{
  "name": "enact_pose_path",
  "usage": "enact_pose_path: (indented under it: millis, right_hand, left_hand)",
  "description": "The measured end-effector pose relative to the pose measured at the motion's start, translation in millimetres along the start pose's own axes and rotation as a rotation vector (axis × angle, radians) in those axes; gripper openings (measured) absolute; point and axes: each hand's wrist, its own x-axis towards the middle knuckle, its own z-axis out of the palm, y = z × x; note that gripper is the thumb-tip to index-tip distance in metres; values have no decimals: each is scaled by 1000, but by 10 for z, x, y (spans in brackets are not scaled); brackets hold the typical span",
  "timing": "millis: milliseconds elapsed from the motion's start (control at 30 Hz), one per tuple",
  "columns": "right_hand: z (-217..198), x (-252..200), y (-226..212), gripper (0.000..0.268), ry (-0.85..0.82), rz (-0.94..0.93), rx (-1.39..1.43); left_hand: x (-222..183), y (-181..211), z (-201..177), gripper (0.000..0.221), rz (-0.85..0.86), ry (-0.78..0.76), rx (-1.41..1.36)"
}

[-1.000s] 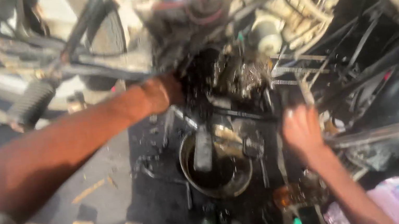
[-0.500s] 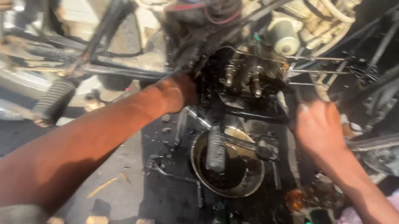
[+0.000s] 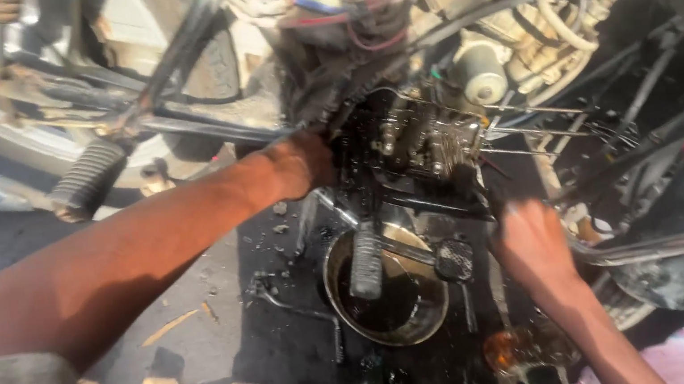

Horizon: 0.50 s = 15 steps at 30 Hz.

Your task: Repairing the internal components of a motorcycle engine.

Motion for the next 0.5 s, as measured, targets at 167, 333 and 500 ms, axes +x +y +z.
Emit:
enact_pose_path:
  millis: [167,333,500]
  right_hand:
    - [-459,-670,-145,47,172,125,125]
    - [88,-1293,225,52,299,379,264]
    - [2209,-2168,995,32,121,648,730]
  left_hand:
    - [130,2,81,28,0,-5,1]
    - [510,-63,488,32,12,-34,132]
    - [-20,10,-73,25,2,-75,-38]
